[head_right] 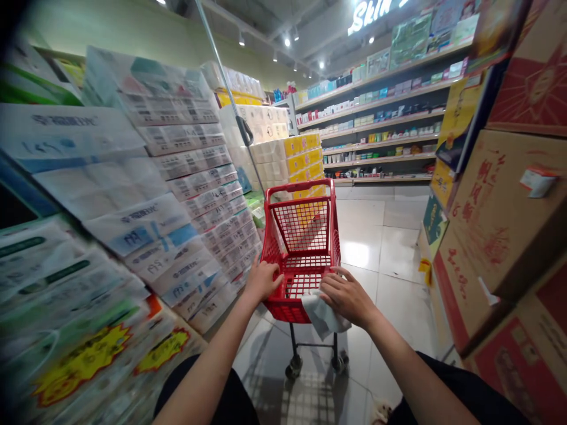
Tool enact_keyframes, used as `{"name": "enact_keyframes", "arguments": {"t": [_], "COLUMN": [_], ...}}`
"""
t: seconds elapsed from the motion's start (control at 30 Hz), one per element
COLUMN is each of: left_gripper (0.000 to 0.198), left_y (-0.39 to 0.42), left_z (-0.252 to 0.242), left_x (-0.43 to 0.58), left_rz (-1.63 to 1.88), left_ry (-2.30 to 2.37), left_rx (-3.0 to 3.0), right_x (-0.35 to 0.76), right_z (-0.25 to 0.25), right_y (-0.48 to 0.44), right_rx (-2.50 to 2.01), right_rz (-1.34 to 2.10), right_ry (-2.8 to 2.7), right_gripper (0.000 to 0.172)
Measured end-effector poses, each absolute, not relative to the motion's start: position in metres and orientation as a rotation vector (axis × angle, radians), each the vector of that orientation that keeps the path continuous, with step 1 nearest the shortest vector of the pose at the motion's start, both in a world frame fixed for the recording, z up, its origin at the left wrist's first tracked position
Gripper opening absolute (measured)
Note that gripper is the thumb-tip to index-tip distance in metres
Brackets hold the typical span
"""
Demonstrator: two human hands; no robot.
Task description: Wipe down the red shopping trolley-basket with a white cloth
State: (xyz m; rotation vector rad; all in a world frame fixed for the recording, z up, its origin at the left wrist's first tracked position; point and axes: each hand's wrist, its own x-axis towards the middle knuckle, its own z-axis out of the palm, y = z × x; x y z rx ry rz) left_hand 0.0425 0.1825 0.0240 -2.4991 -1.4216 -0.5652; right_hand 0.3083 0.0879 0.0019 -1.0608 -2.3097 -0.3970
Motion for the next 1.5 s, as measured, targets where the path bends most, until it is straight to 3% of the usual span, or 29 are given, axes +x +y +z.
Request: {"name": "enact_keyframes", "arguments": {"t": [0.13, 0.3, 0.5, 0.7, 1.07, 1.27, 1.5], "left_gripper": [0.019, 0.042, 0.054, 0.062, 0.063, 0.058, 0.037], "left_y": [0.166, 0.140, 0.132, 0.122, 0.121, 0.117, 0.111], "left_z": [0.025, 0.011, 0.021, 0.030, 0.027, 0.025, 0.022], "left_x": [0.075, 0.117, 0.105, 0.098, 0.089, 0.084, 0.092], "left_rz": [-0.597, -0.535, -0.402, -0.171, -0.225, -0.270, -0.332], "left_ry": [-1.382, -1.714, -1.679, -1.700, -1.711, -1.599, -1.532], "left_rx": [-2.521, -2.576, -2.689, -2.711, -2.601, -2.662, -2.700], "right_x": [0.290, 0.274, 0.314, 0.338, 0.284, 0.301, 0.345], "right_z": [-0.005, -0.009, 0.001, 0.002, 0.004, -0.005, 0.011], "right_y": [0.084, 0.080, 0.085, 0.107, 0.073, 0.089, 0.137], "right_rx": [-1.245, -1.287, -1.075, -1.295, -1.042, -0.944, -1.177], "right_rz": [-0.420, -0.457, -0.356, -0.278, -0.189, -0.145, -0.154], "right_ry": [-2.149, -2.159, -2.319, -2.024, -2.221, -2.291, -2.223], "right_gripper": [0.025, 0.021, 0.024, 0.033, 0.021, 0.028, 0.039]}}
